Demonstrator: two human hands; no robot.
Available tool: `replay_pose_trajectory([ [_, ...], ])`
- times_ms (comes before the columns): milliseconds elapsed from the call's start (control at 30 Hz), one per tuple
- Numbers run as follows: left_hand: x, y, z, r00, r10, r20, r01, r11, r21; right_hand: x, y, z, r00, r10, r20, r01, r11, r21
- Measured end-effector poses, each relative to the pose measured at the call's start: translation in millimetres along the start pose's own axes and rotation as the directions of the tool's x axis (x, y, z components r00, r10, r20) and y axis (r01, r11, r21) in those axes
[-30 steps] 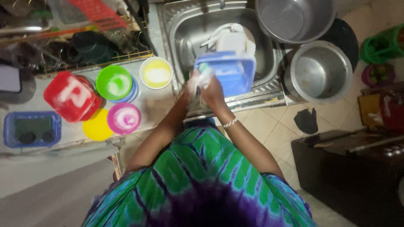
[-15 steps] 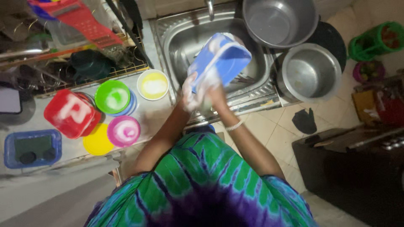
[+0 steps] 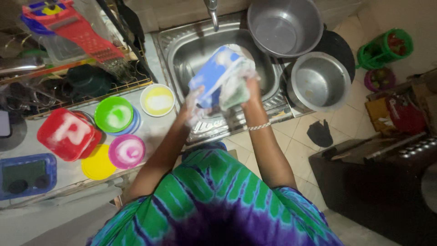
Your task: The person washes dishes by hand at a kitchen sink. They scrub a pink bowl, then a blue plastic container, and finally a white lid with a sponge, rinsing each item under the tap and setting cleaned items aside near the sink.
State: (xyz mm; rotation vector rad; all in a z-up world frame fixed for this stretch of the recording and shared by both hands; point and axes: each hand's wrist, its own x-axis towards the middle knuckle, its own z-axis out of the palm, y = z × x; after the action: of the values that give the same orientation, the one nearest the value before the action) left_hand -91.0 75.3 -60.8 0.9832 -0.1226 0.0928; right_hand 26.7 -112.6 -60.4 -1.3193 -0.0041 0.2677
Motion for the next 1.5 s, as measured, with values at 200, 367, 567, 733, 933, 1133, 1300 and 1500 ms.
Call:
replay_pose_trajectory([
  [200,43.0,-7.1,-10.6,0.866,-0.496,-0.064,0.412,0.780,-0.471,-37.1,-15.0,61.5,0.987,0.021,0.157,0.001,0.990,-0.140],
  [367,6.5,-30.4,-50.0,0.989,0.059,0.135,-0.078,0.987,0.140,-63.2,-13.5,47.3,0.893,-0.117,0.435,0.309,0.862,-0.402],
  [567,14.0,-112.0,-55.2,0.865,-0.481,0.143,0.480,0.713,-0.511,-60.1,41.9,-3.7,0.952,0.142,0.270,-0.011,0.901,-0.434],
  [733,-20.2,-120.0,-54.5,0.970,-0.061,-0.236,0.148,0.915,0.374,-47.6,82.7,-26.1,0.918,0.280,0.282,-0.272,0.960,-0.067],
  [933,-23.0,-145.6,-62.4,0.869,0.078,-0.489,0.213,0.833,0.511,-63.8,21.6,-58.0,0.931,0.145,0.334,0.029,0.885,-0.465],
  [1133,-37.3,-170.2,-83.9,0.859,-0.002,-0.512,0.397,0.634,0.663,-107.7,11.3,8.6,0.823,-0.202,0.531,0.341,-0.570,-0.747],
  [1300,-24.0,-142.9,-59.6,0.804,0.092,-0.588,0.455,0.542,0.707,-106.6,12.3,33.3,0.937,0.291,0.193,0.310,-0.441,-0.842],
  [1500,-30.1,-103.6,-25.4,0.676,0.390,-0.625,0.335,0.594,0.732,-116.4,12.6,31.5,0.860,0.412,0.300,0.382,-0.132,-0.915],
])
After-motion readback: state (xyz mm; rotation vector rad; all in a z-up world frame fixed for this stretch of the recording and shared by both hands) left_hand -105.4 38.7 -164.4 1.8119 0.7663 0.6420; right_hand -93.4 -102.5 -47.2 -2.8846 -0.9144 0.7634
